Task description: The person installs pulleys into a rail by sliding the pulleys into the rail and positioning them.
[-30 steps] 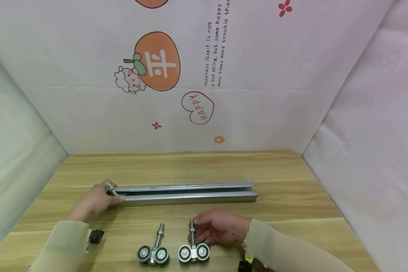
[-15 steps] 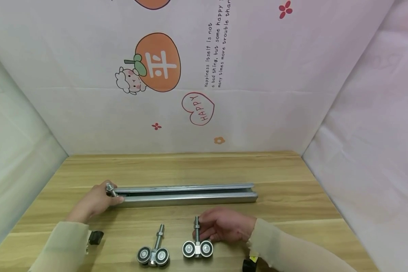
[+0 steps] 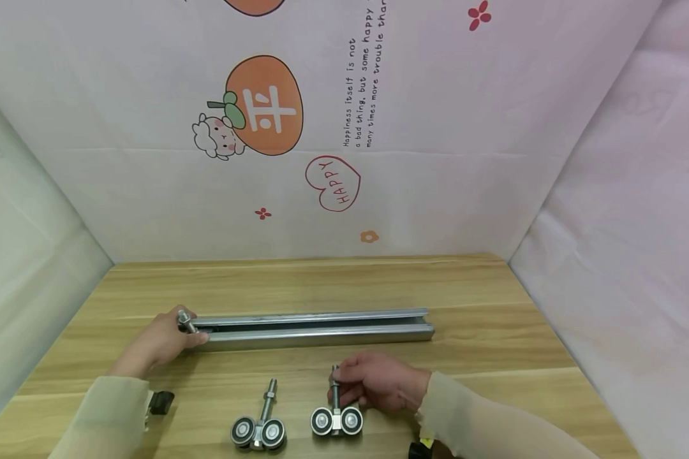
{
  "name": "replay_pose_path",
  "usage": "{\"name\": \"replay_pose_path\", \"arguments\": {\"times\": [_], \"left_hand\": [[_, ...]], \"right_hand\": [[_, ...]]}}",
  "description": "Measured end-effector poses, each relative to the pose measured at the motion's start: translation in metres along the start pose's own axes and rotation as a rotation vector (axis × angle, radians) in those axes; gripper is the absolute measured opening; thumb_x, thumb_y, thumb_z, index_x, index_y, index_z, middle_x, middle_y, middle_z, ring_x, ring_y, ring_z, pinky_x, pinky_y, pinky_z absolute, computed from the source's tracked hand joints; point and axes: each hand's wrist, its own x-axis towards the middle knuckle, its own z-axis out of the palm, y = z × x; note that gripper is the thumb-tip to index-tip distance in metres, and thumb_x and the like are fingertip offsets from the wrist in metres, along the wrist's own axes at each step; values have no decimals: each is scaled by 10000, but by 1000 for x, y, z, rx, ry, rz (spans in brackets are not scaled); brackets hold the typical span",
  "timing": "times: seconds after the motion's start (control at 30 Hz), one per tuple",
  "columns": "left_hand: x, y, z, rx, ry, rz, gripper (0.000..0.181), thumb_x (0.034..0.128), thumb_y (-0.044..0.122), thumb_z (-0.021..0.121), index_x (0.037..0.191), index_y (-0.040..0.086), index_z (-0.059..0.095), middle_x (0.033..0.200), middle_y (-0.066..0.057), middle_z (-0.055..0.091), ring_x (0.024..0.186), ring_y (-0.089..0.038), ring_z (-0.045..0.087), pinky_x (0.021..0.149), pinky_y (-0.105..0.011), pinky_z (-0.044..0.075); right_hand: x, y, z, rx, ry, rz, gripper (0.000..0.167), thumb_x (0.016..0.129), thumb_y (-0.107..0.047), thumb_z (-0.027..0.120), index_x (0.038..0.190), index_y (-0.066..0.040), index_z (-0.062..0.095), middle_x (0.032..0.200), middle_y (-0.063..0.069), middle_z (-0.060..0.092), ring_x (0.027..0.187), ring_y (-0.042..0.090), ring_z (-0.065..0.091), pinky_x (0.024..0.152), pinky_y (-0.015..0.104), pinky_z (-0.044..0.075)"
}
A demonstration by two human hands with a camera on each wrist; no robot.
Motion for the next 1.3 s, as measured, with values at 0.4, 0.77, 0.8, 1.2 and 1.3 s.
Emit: {"name": "replay_pose_path", "arguments": {"times": [0.4,0.77,0.8,1.2,1.3], "left_hand": [[-1,1,0,5,2,-7,690,908,421,723,1306,-82,469,1166,-354,512,1022,-441,545,814,-601,455],[-1,0,1,2,6,-13,700,901,440,727,1310,-68,474,1180,-368,491,1018,-441,537,814,-608,450],[-1,0,1,1,6,-13,702,900,442,727,1310,-69,473,1178,-365,496,1017,-439,539,814,-606,450],[-2,1,1,-20,8,-5,707,896,439,730,1307,-75,470,1175,-353,511,1022,-430,538,824,-601,447],[-2,1,1,-18,11,0,694,897,427,733,1297,-77,474,1162,-337,537,1020,-423,548,825,-596,451]], "right_hand": [[-4,-3,-2,-25,41,-7,292,973,-232,638,1094,34,630,974,196,718,757,198,706,536,214,456],[-7,-4,-5,-11,89,-14,275,977,-201,628,1115,37,624,950,189,719,750,214,714,522,218,444],[-7,-4,-6,-11,89,-15,277,979,-199,626,1117,41,624,952,192,718,750,214,714,521,218,442],[-17,-9,-14,-80,92,-60,301,989,-197,614,1137,65,611,965,192,719,783,252,718,549,241,451],[-21,-11,-15,-97,88,-73,303,993,-193,611,1136,75,609,965,193,718,796,262,717,557,244,452]]}}
